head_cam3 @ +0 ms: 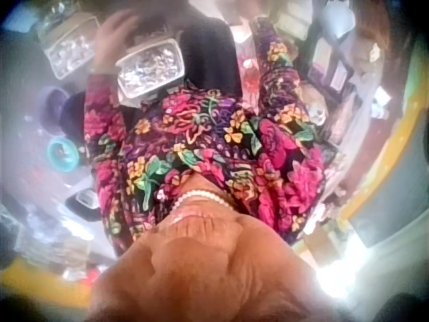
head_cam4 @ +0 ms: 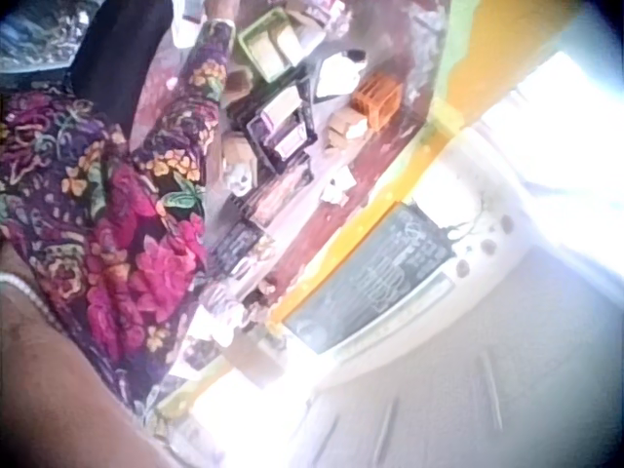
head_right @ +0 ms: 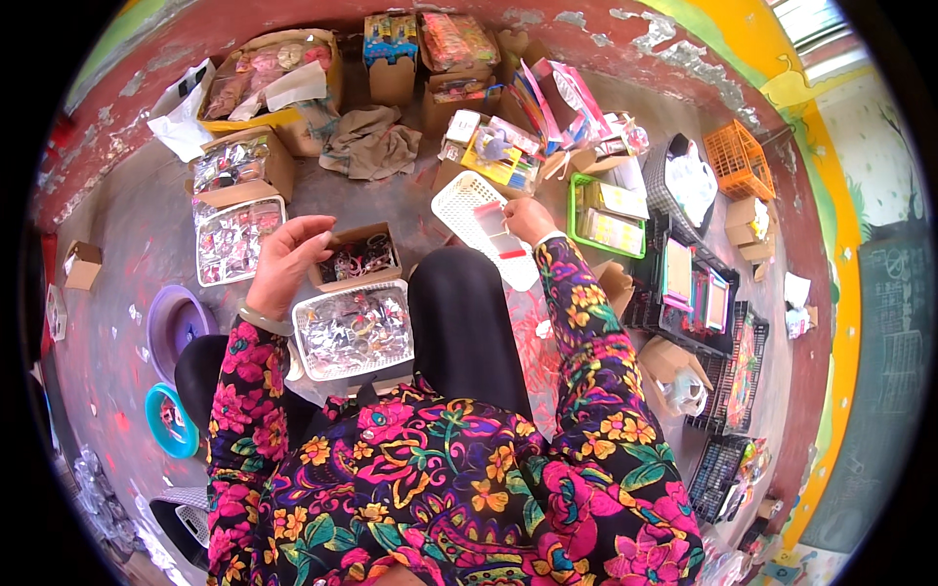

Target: The person sits on the floor and repeatedly picks up small items from a white tray, places them into small clear plastic bags, and seals the bags. The person then places the sealed bags into a cardboard box.

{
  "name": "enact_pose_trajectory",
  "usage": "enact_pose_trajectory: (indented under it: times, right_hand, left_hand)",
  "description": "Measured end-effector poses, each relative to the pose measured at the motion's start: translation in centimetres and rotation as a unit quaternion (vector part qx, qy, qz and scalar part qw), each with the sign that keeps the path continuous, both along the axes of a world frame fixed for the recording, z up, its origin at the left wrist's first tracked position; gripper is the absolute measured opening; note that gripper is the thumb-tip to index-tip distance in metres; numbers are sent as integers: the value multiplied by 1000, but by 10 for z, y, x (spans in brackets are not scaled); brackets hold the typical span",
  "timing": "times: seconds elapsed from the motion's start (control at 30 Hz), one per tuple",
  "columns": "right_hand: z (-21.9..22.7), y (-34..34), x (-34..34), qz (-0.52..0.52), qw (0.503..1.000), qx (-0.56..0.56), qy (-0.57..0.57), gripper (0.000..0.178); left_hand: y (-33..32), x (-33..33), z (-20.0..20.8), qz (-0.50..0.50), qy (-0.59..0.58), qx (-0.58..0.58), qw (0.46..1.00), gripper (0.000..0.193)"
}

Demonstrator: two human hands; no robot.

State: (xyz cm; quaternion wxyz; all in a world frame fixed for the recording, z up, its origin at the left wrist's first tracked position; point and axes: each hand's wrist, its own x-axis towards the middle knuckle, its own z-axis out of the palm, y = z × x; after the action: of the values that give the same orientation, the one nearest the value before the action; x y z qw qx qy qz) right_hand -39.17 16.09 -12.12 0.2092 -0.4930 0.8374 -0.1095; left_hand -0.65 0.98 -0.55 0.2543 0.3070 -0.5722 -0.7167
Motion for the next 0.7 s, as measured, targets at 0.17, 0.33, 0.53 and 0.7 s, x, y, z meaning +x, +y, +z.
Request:
enact_pose_trajectory:
  times: [0.17,0.33,0.53,0.7]
  right_hand:
    - [-26,-15,-3,51,995,82,-7,17]
    - [-41,-26,-10,76,980,173,61,27]
    - [14,-51,-9,101,970,69,209,31]
    - [145,-87,91,-73,770,-240,-587,33]
  left_hand:
    - [0,5,-4,-21,-31,-18,999,24]
    - [-2,4,-11,-42,-48,-19,998,23]
    - [-1,2,-10,-26,-49,-13,998,21]
    - [-4,5,-8,3,-28,8,1000,21]
